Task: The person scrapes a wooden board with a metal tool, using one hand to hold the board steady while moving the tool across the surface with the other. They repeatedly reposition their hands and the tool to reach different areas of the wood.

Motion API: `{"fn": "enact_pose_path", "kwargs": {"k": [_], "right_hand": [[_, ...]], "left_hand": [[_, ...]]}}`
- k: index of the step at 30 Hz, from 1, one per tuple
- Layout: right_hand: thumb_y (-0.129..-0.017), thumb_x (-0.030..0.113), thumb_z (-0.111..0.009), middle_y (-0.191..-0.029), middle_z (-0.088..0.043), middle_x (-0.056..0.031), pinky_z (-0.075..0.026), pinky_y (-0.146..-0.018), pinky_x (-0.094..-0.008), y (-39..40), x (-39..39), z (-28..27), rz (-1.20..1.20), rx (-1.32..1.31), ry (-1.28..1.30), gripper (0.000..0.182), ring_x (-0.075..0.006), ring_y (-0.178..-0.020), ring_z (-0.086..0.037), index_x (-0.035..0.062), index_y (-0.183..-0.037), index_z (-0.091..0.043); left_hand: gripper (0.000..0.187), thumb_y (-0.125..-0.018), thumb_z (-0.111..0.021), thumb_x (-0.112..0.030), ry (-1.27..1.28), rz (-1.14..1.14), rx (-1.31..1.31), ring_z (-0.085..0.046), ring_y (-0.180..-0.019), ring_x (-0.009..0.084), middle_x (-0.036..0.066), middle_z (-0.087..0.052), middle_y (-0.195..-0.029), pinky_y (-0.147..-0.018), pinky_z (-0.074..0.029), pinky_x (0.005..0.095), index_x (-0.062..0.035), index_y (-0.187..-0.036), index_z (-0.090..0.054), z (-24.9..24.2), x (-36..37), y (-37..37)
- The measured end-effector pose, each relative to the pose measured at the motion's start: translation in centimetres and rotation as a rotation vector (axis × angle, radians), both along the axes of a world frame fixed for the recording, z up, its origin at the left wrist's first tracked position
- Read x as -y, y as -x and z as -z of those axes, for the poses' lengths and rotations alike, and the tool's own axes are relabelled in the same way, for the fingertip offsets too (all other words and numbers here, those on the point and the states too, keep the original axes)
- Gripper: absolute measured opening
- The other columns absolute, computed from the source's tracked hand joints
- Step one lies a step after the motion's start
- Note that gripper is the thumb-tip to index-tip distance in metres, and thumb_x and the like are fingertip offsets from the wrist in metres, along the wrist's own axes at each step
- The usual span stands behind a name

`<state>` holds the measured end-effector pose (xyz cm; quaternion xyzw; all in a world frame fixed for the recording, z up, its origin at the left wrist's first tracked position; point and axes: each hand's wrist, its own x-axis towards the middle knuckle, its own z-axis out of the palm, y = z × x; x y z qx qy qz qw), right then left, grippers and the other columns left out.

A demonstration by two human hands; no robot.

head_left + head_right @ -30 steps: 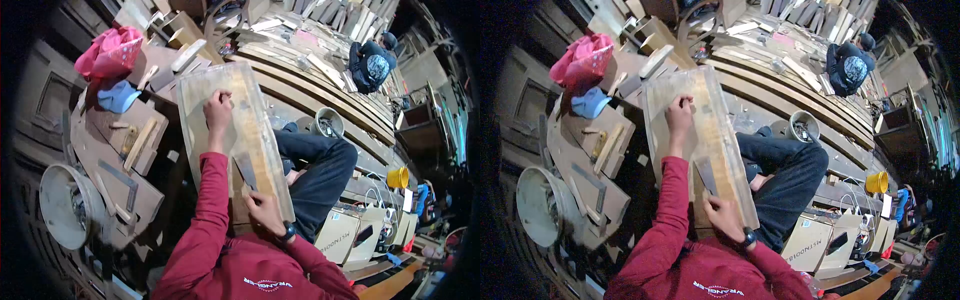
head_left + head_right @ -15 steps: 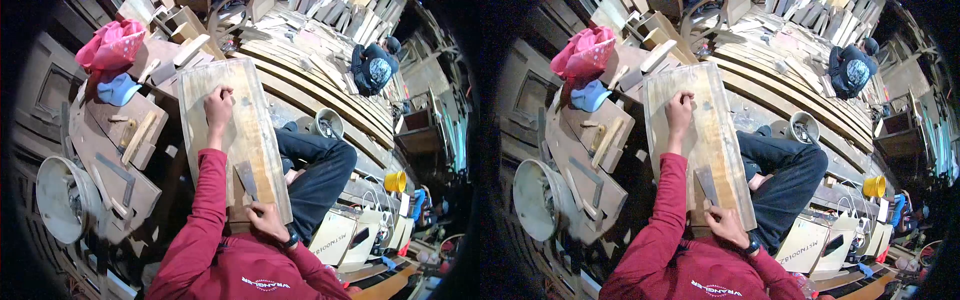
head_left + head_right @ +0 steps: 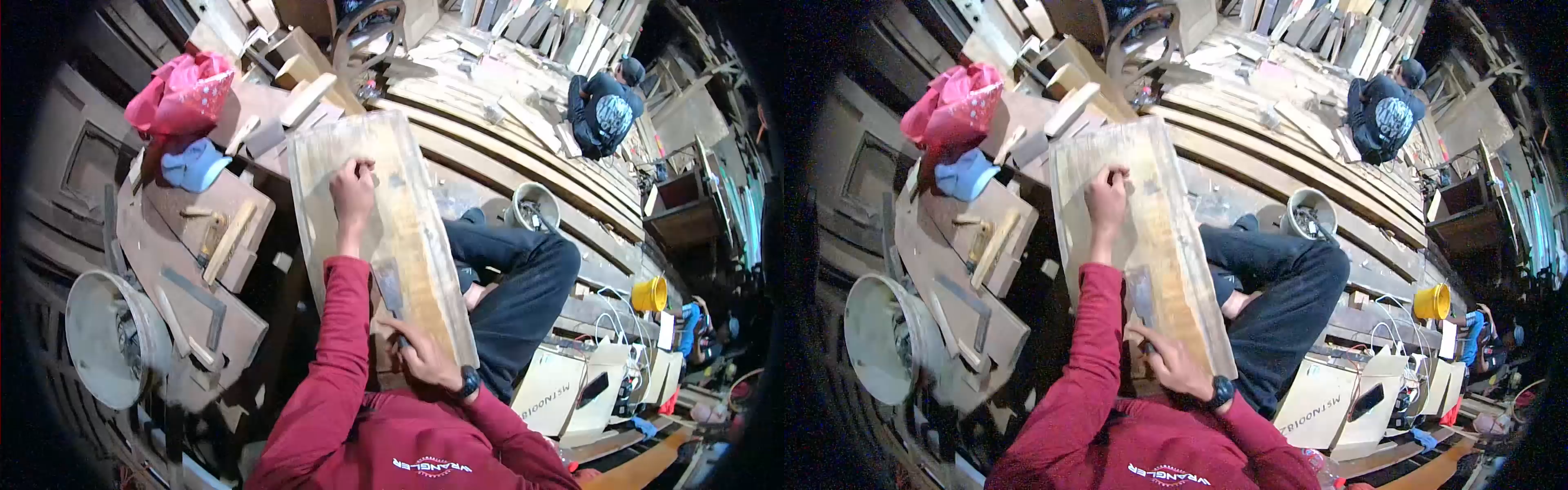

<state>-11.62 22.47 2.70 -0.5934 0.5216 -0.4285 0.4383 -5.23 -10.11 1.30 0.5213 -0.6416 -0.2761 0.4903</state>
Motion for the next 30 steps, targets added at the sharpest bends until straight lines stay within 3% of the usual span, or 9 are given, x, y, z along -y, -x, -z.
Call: {"fn": "enact_pose_path", "kwargs": {"k": [1,4,7,8,12,20,23,27,30], "right_hand": [[-0.086,-0.005,-0.046,-0.091,-0.069,-0.0159,-0.056,-0.076,-0.0393,-0.4,-1.3,0.3,0.002,-0.006,0.082,0.065,-0.0283,-0.077,-0.068,0.0088,-0.149,-0.056],[-0.086,-0.004,-0.058,-0.089,-0.068,-0.0187,-0.055,-0.073,-0.0429,-0.6,-2.9,-0.7,0.069,-0.271,0.025,0.059,-0.0347,-0.075,-0.068,0.0087,-0.143,-0.059],[-0.086,0.001,-0.067,-0.083,-0.068,-0.0188,-0.054,-0.067,-0.0454,-0.6,1.7,-0.1,0.343,-0.445,0.209,0.050,-0.0381,-0.073,-0.067,0.0086,-0.135,-0.063],[-0.085,0.006,-0.072,-0.074,-0.066,-0.0178,-0.053,-0.062,-0.0469,-1.4,2.9,0.5,0.429,-0.486,0.042,0.028,-0.0386,-0.068,-0.067,0.0073,-0.112,-0.067],[-0.085,0.015,-0.075,-0.070,-0.066,-0.0189,-0.051,-0.057,-0.0490,-0.5,5.8,1.2,0.416,-0.670,0.182,0.020,-0.0389,-0.064,-0.067,0.0049,-0.082,-0.058],[-0.082,0.013,-0.077,-0.065,-0.060,-0.0127,-0.047,-0.055,-0.0452,0.3,-2.8,0.5,0.344,-0.617,0.234,0.014,-0.0335,-0.059,-0.063,0.0068,-0.083,-0.064],[-0.083,0.015,-0.076,-0.067,-0.062,-0.0156,-0.050,-0.057,-0.0476,0.8,1.3,1.1,0.394,-0.668,0.306,0.013,-0.0356,-0.064,-0.066,0.0057,-0.088,-0.067],[-0.090,0.022,-0.072,-0.076,-0.068,-0.0189,-0.052,-0.059,-0.0496,1.6,9.8,1.9,0.499,-0.701,0.155,0.018,-0.0398,-0.067,-0.068,0.0056,-0.092,-0.064],[-0.091,0.021,-0.070,-0.079,-0.069,-0.0209,-0.053,-0.062,-0.0511,2.0,9.9,0.8,0.507,-0.670,0.075,0.018,-0.0423,-0.069,-0.069,0.0046,-0.094,-0.065]], "left_hand": [[0.018,-0.098,-0.059,-0.010,-0.018,-0.007,0.007,-0.076,-0.086,0.0312,0.013,-0.079,-0.092,-0.079,-0.057,0.0405,-0.0051,-0.095,-0.076,0.1,-0.2,-0.2],[0.018,-0.097,-0.059,-0.010,-0.011,-0.001,0.008,-0.076,-0.085,0.0313,0.013,-0.078,-0.091,-0.078,-0.057,0.0409,-0.0051,-0.095,-0.076,-0.1,0.1,0.0],[0.018,-0.097,-0.059,-0.011,-0.062,0.003,-0.035,-0.076,-0.085,0.0308,0.014,-0.078,-0.091,-0.077,-0.057,0.0403,-0.0049,-0.096,-0.076,-0.3,-0.2,0.3],[0.018,-0.098,-0.059,-0.010,-0.106,-0.018,-0.006,-0.076,-0.085,0.0286,0.013,-0.078,-0.090,-0.077,-0.057,0.0386,-0.0038,-0.096,-0.076,-1.1,-0.6,0.2],[0.018,-0.099,-0.058,-0.007,-0.069,0.009,-0.110,-0.077,-0.085,0.0241,0.011,-0.079,-0.089,-0.076,-0.057,0.0351,-0.0032,-0.098,-0.076,-0.5,0.0,-0.4],[0.018,-0.098,-0.059,-0.011,-0.063,0.001,-0.024,-0.077,-0.087,0.0285,0.013,-0.079,-0.092,-0.078,-0.057,0.0386,-0.0046,-0.097,-0.076,-0.3,0.0,-0.3],[0.018,-0.098,-0.059,-0.010,-0.052,-0.007,-0.018,-0.077,-0.087,0.0291,0.013,-0.079,-0.092,-0.078,-0.058,0.0383,-0.0043,-0.096,-0.076,-0.8,-0.2,0.2],[0.017,-0.098,-0.059,-0.008,-0.081,-0.011,-0.028,-0.077,-0.084,0.0285,0.013,-0.079,-0.090,-0.077,-0.058,0.0381,-0.0046,-0.096,-0.076,-1.2,-0.6,0.1],[0.017,-0.096,-0.061,-0.008,-0.052,-0.004,-0.023,-0.077,-0.083,0.0285,0.013,-0.079,-0.089,-0.076,-0.058,0.0387,-0.0047,-0.094,-0.077,-1.1,0.5,0.0]]}}
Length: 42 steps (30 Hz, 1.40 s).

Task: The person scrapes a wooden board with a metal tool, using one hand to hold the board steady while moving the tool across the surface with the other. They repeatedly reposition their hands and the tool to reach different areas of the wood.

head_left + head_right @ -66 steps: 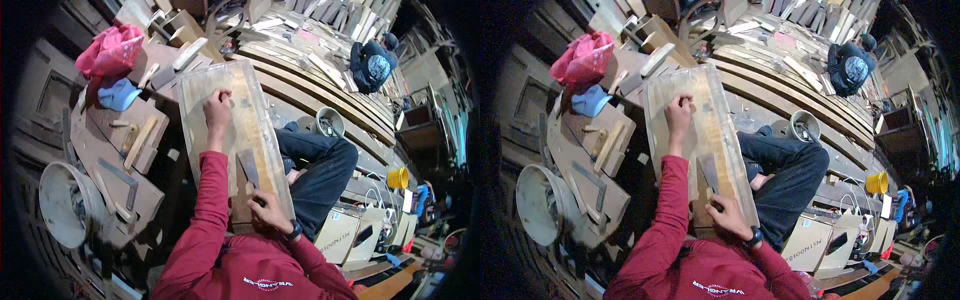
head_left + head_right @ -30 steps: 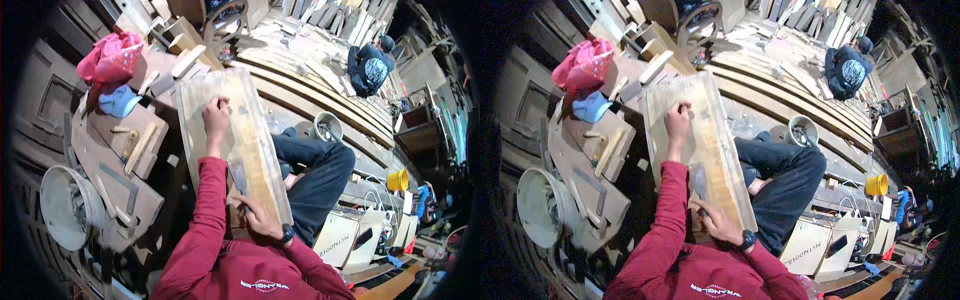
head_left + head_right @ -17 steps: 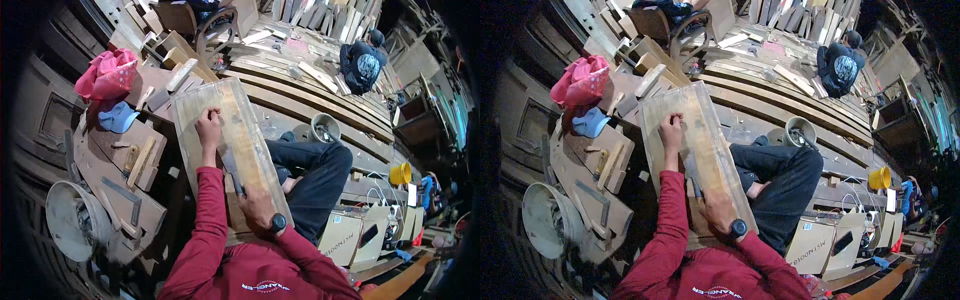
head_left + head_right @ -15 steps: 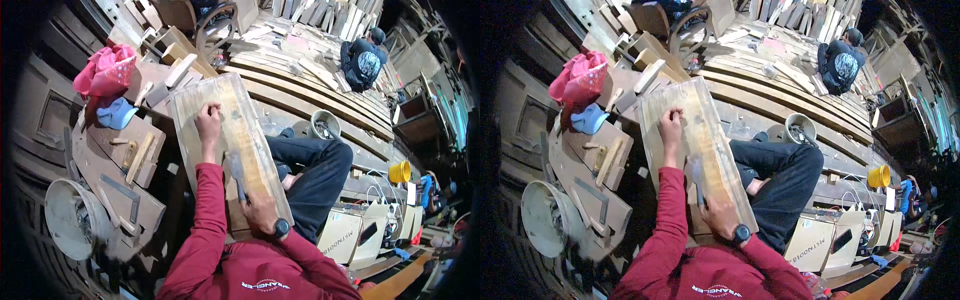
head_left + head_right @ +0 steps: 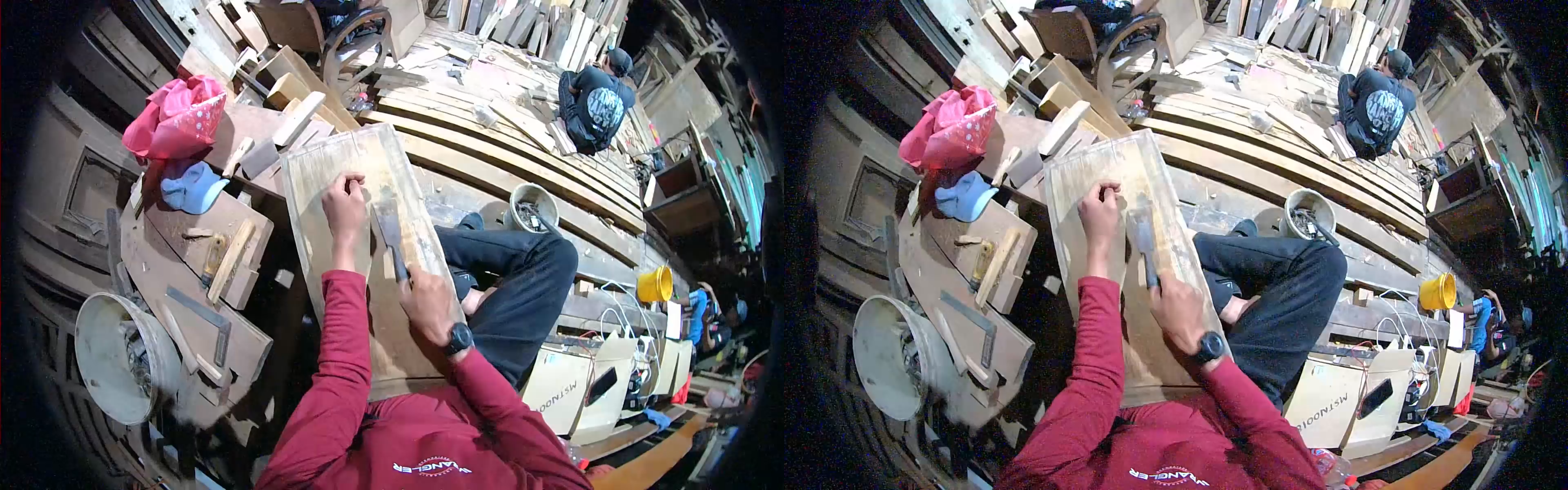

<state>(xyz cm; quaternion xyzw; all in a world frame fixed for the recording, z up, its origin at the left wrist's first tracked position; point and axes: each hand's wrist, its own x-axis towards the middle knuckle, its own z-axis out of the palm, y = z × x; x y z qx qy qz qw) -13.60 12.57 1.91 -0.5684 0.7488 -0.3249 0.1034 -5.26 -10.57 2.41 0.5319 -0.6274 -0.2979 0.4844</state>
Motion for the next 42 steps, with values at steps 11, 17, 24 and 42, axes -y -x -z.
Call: {"fn": "enact_pose_path", "kwargs": {"k": [11,17,24,42], "right_hand": [[-0.087,0.015,-0.074,-0.079,-0.069,-0.0239,-0.052,-0.059,-0.0529,-0.1,-7.7,-1.6,-0.064,0.036,-0.003,0.017,-0.0445,-0.069,-0.068,0.0055,-0.099,-0.068],[-0.089,0.018,-0.071,-0.078,-0.070,-0.0234,-0.054,-0.066,-0.0531,0.5,0.6,0.2,0.010,0.048,0.048,0.016,-0.0431,-0.076,-0.071,0.0043,-0.097,-0.069],[-0.088,0.018,-0.074,-0.071,-0.068,-0.0213,-0.054,-0.061,-0.0510,-1.2,-13.0,0.8,-0.047,0.032,-0.044,0.020,-0.0440,-0.065,-0.068,0.0064,-0.103,-0.070],[-0.091,0.019,-0.069,-0.077,-0.068,-0.0215,-0.053,-0.063,-0.0537,-2.9,-13.6,0.8,-0.053,0.067,-0.132,0.014,-0.0436,-0.072,-0.069,0.0069,-0.098,-0.067]], "left_hand": [[0.016,-0.096,-0.061,-0.010,0.005,-0.014,0.008,-0.077,-0.086,0.0301,0.012,-0.079,-0.091,-0.078,-0.058,0.0394,-0.0063,-0.098,-0.077,1.1,-0.4,0.5],[0.017,-0.096,-0.061,-0.009,0.068,-0.001,0.036,-0.076,-0.086,0.0307,0.012,-0.079,-0.090,-0.079,-0.057,0.0400,-0.0069,-0.098,-0.077,0.1,-0.6,0.0],[0.018,-0.097,-0.058,-0.008,-0.025,0.014,0.001,-0.076,-0.092,0.0305,0.015,-0.079,-0.097,-0.083,-0.057,0.0391,-0.0022,-0.097,-0.075,0.1,-0.8,0.0],[0.018,-0.097,-0.060,-0.011,0.026,0.000,0.005,-0.076,-0.084,0.0314,0.013,-0.078,-0.089,-0.076,-0.057,0.0408,-0.0061,-0.096,-0.077,0.5,-0.8,0.0]]}}
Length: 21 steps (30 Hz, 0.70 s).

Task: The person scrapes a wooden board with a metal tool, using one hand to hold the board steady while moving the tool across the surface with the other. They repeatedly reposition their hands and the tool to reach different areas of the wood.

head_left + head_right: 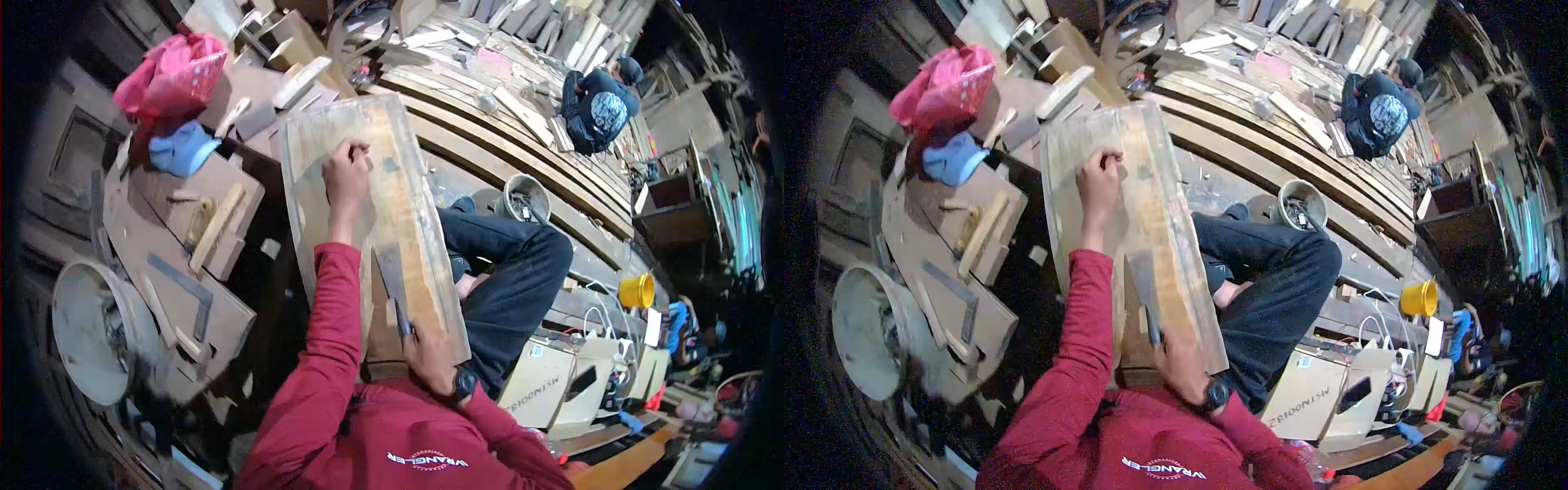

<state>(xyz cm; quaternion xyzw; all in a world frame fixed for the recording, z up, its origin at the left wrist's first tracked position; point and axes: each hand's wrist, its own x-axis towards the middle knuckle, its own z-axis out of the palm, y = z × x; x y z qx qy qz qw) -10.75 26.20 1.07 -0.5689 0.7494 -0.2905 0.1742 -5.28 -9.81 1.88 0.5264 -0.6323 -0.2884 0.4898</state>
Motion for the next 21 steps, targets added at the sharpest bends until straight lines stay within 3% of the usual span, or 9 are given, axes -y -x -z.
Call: {"fn": "enact_pose_path", "kwargs": {"k": [4,7,9,12,15,17,21], "right_hand": [[-0.090,0.021,-0.070,-0.077,-0.068,-0.0219,-0.053,-0.061,-0.0530,0.5,-1.2,-0.4,-0.038,-0.031,0.025,0.016,-0.0422,-0.070,-0.069,0.0076,-0.098,-0.067],[-0.090,0.021,-0.069,-0.075,-0.068,-0.0215,-0.052,-0.060,-0.0520,0.5,5.0,0.4,0.041,-0.119,-0.063,0.015,-0.0415,-0.068,-0.069,0.0071,-0.094,-0.066],[-0.090,0.022,-0.070,-0.073,-0.069,-0.0203,-0.053,-0.059,-0.0509,1.2,9.9,0.2,0.012,-0.144,0.121,0.016,-0.0402,-0.066,-0.069,0.0067,-0.090,-0.065],[-0.089,0.022,-0.071,-0.073,-0.069,-0.0188,-0.053,-0.059,-0.0502,1.1,12.0,-0.5,0.076,-0.104,0.177,0.017,-0.0394,-0.066,-0.069,0.0059,-0.088,-0.064],[-0.088,0.019,-0.072,-0.072,-0.068,-0.0177,-0.052,-0.058,-0.0495,1.1,7.8,-1.2,0.064,-0.059,0.138,0.015,-0.0388,-0.067,-0.069,0.0065,-0.088,-0.065],[-0.086,0.019,-0.074,-0.070,-0.067,-0.0168,-0.051,-0.058,-0.0494,1.0,3.1,-1.7,0.012,-0.013,0.038,0.014,-0.0386,-0.064,-0.068,0.0072,-0.090,-0.066],[-0.083,0.018,-0.078,-0.069,-0.065,-0.0162,-0.050,-0.057,-0.0500,1.3,-2.0,0.2,-0.065,-0.071,0.140,0.017,-0.0391,-0.063,-0.065,0.0079,-0.090,-0.067]], "left_hand": [[0.018,-0.097,-0.060,-0.013,0.039,-0.005,0.005,-0.076,-0.085,0.0318,0.013,-0.078,-0.090,-0.076,-0.057,0.0416,-0.0066,-0.097,-0.077,0.2,0.4,-0.1],[0.018,-0.097,-0.060,-0.013,-0.027,0.000,-0.016,-0.076,-0.087,0.0317,0.013,-0.078,-0.091,-0.076,-0.058,0.0416,-0.0060,-0.097,-0.077,-0.1,0.0,0.2],[0.018,-0.098,-0.059,-0.012,0.022,-0.017,0.025,-0.076,-0.083,0.0310,0.013,-0.078,-0.089,-0.075,-0.057,0.0404,-0.0060,-0.097,-0.077,0.3,0.2,0.0],[0.018,-0.098,-0.059,-0.011,0.096,0.010,-0.010,-0.077,-0.082,0.0303,0.014,-0.078,-0.088,-0.075,-0.058,0.0393,-0.0054,-0.097,-0.076,0.6,0.6,-0.3],[0.018,-0.097,-0.059,-0.010,-0.067,-0.013,0.005,-0.077,-0.084,0.0308,0.015,-0.078,-0.089,-0.075,-0.058,0.0393,-0.0043,-0.097,-0.076,-0.5,0.0,0.0],[0.018,-0.097,-0.059,-0.009,-0.022,0.014,-0.012,-0.076,-0.085,0.0316,0.014,-0.078,-0.091,-0.076,-0.058,0.0402,-0.0042,-0.097,-0.076,0.0,0.0,0.1],[0.019,-0.097,-0.058,-0.011,-0.011,-0.016,0.004,-0.076,-0.086,0.0319,0.014,-0.079,-0.092,-0.077,-0.058,0.0415,-0.0048,-0.098,-0.076,0.6,0.3,-0.4]]}}
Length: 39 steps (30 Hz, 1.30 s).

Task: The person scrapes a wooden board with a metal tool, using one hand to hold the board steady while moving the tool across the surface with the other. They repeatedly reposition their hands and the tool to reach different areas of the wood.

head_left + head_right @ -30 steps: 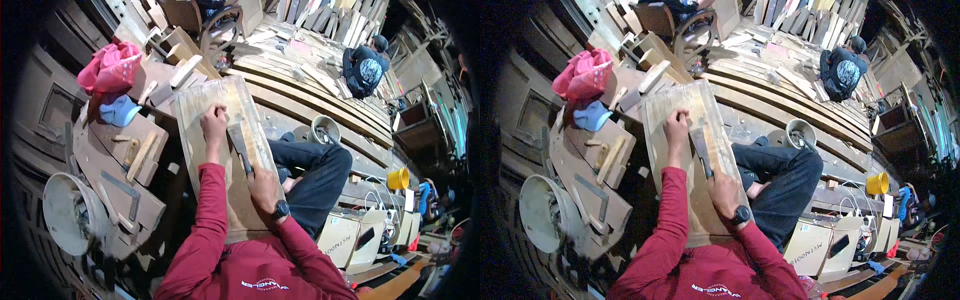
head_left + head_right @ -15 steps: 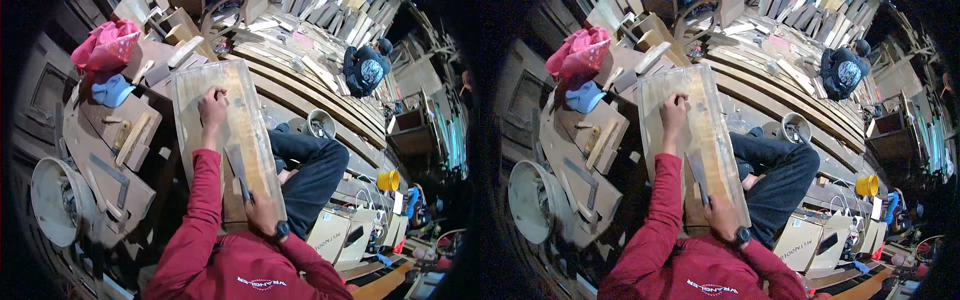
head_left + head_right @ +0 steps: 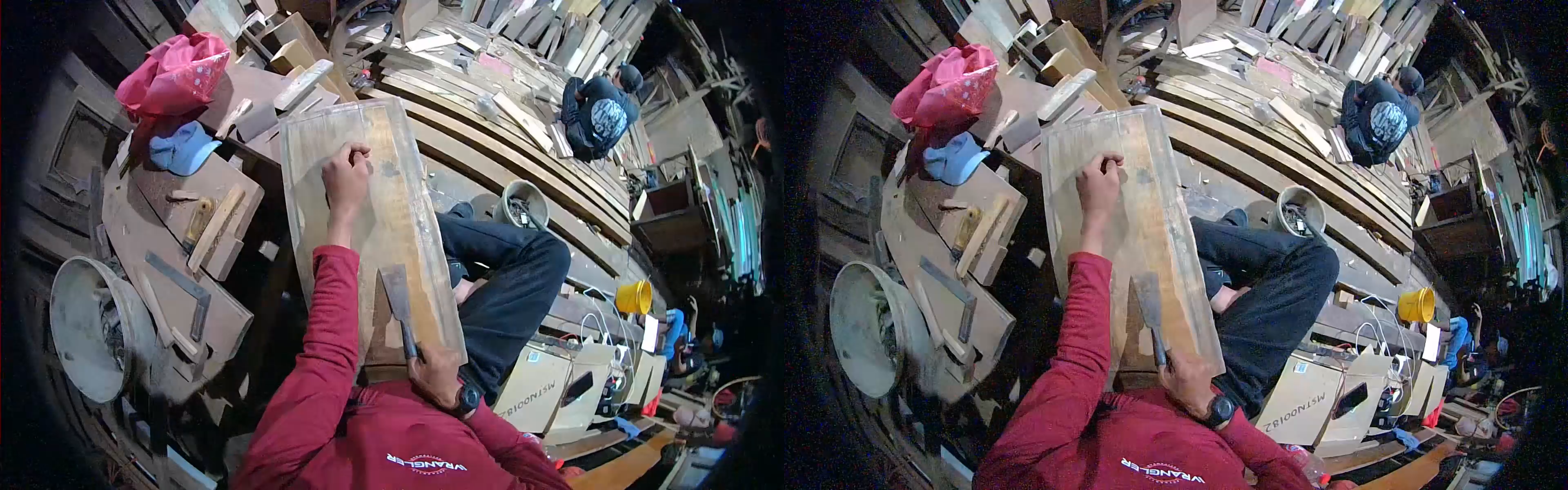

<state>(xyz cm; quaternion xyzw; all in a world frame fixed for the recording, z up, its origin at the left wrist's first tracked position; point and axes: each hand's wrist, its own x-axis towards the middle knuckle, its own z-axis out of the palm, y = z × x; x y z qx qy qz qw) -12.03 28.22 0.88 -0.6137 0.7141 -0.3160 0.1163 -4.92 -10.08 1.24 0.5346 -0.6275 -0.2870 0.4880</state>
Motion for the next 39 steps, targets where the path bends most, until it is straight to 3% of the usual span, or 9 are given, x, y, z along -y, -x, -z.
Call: {"fn": "enact_pose_path", "kwargs": {"k": [9,13,17,22,26,30,36,37,39], "right_hand": [[-0.084,0.018,-0.075,-0.074,-0.066,-0.0181,-0.050,-0.058,-0.0498,0.7,14.2,-0.2,0.169,-0.003,0.136,0.016,-0.0396,-0.065,-0.066,0.0069,-0.083,-0.063],[-0.083,0.010,-0.075,-0.070,-0.064,-0.0177,-0.049,-0.058,-0.0479,-0.3,8.7,-1.2,0.091,0.028,0.171,0.010,-0.0388,-0.063,-0.065,0.0061,-0.081,-0.066],[-0.084,0.012,-0.075,-0.070,-0.063,-0.0171,-0.050,-0.060,-0.0472,-0.4,2.7,-0.8,-0.036,0.047,0.126,0.011,-0.0377,-0.066,-0.066,0.0063,-0.083,-0.067],[-0.088,0.019,-0.072,-0.073,-0.065,-0.0173,-0.051,-0.060,-0.0514,0.3,10.1,-0.2,0.079,0.032,0.019,0.015,-0.0409,-0.066,-0.067,0.0065,-0.087,-0.064],[-0.087,0.020,-0.072,-0.073,-0.066,-0.0180,-0.051,-0.060,-0.0518,0.7,16.0,0.0,0.161,0.004,0.169,0.016,-0.0402,-0.067,-0.067,0.0068,-0.085,-0.063],[-0.084,0.020,-0.075,-0.069,-0.065,-0.0149,-0.051,-0.059,-0.0506,-0.1,12.3,1.5,0.150,0.031,0.183,0.015,-0.0380,-0.064,-0.066,0.0084,-0.086,-0.066],[-0.077,0.024,-0.081,-0.093,-0.066,-0.0144,-0.050,-0.074,-0.0449,0.4,5.3,-1.1,0.012,-0.046,0.147,0.030,-0.0353,-0.085,-0.065,0.0069,-0.098,-0.069],[-0.080,0.015,-0.077,-0.110,-0.062,-0.0193,-0.049,-0.089,-0.0482,0.7,6.6,-4.7,0.012,-0.109,0.039,0.030,-0.0402,-0.101,-0.061,0.0030,-0.105,-0.065],[-0.080,0.019,-0.078,-0.112,-0.062,-0.0172,-0.044,-0.097,-0.0494,0.9,10.3,-4.4,0.108,-0.136,0.094,0.032,-0.0388,-0.108,-0.058,0.0039,-0.107,-0.067]], "left_hand": [[0.016,-0.098,-0.062,-0.008,0.057,0.019,0.023,-0.077,-0.084,0.0215,0.010,-0.079,-0.089,-0.075,-0.057,0.0347,-0.0054,-0.098,-0.078,0.4,0.8,0.1],[0.016,-0.099,-0.061,-0.009,-0.035,0.004,0.023,-0.077,-0.085,0.0219,0.010,-0.079,-0.089,-0.075,-0.057,0.0349,-0.0050,-0.100,-0.077,0.1,0.1,0.4],[0.017,-0.096,-0.059,-0.008,0.028,0.026,0.023,-0.075,-0.085,0.0326,0.015,-0.078,-0.091,-0.077,-0.056,0.0412,-0.0044,-0.097,-0.076,0.0,0.2,0.3],[0.017,-0.097,-0.060,-0.009,0.024,0.015,0.016,-0.075,-0.081,0.0314,0.014,-0.078,-0.088,-0.074,-0.057,0.0411,-0.0048,-0.097,-0.077,-0.2,-0.1,0.6],[0.017,-0.097,-0.061,-0.009,0.014,0.024,0.009,-0.076,-0.082,0.0298,0.013,-0.078,-0.089,-0.075,-0.057,0.0404,-0.0053,-0.097,-0.078,-0.4,-0.1,0.2],[0.018,-0.096,-0.061,-0.009,-0.039,0.023,-0.028,-0.076,-0.083,0.0291,0.013,-0.079,-0.091,-0.076,-0.057,0.0398,-0.0060,-0.099,-0.078,0.3,0.3,0.3],[0.016,-0.098,-0.060,-0.010,0.028,0.026,0.013,-0.076,-0.084,0.0323,0.012,-0.078,-0.090,-0.074,-0.057,0.0411,-0.0060,-0.096,-0.075,0.0,0.1,0.2],[0.016,-0.098,-0.060,-0.010,0.032,0.026,0.017,-0.076,-0.084,0.0324,0.012,-0.078,-0.090,-0.073,-0.057,0.0411,-0.0061,-0.096,-0.075,-0.1,-0.1,0.2],[0.016,-0.098,-0.060,-0.010,0.049,0.013,0.043,-0.076,-0.084,0.0318,0.013,-0.078,-0.089,-0.074,-0.057,0.0408,-0.0069,-0.096,-0.075,-0.4,-0.2,0.4]]}}
